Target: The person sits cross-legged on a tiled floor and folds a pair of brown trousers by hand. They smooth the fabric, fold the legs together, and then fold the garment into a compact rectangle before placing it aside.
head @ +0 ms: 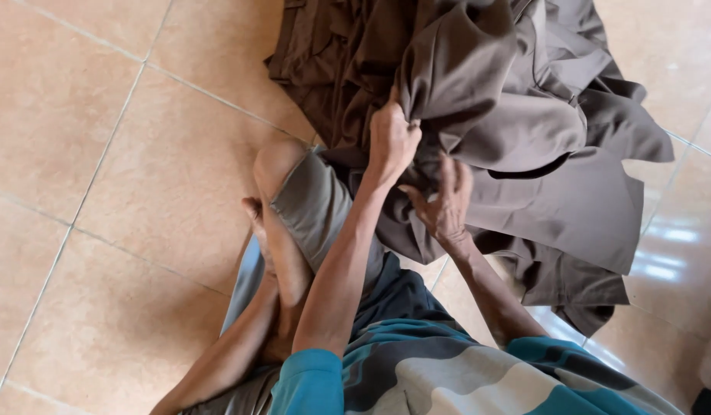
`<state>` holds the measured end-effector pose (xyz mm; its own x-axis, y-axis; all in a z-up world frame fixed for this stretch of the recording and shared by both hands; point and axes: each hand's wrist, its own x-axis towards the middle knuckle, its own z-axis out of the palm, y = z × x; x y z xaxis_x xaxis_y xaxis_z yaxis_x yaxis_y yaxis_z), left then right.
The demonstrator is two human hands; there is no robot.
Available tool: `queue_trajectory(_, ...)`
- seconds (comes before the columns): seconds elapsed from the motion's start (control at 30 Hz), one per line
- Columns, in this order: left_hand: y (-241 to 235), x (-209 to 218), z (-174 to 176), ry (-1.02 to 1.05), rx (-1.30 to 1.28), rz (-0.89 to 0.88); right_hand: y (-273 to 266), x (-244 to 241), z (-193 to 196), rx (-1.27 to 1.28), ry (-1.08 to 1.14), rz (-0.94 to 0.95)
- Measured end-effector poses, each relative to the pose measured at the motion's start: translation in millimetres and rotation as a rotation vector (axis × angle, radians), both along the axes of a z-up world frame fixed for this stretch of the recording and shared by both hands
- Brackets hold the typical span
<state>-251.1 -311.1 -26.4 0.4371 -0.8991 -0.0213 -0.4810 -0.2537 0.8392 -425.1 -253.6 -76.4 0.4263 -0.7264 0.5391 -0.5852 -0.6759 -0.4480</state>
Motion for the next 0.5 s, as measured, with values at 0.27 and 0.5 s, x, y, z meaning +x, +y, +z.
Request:
queue_trajectory(0.27, 77.7, 109.8, 62.0, 0.223, -0.658, 0.297, -36.1, 95.2, -71.3, 0.07, 0.142, -0.098)
queue_trajectory(0.5, 217.1, 225.3, 81.5, 0.382, -1.079, 0.596, -47.5, 289.4, -86.3, -0.388, 0.173, 0.215)
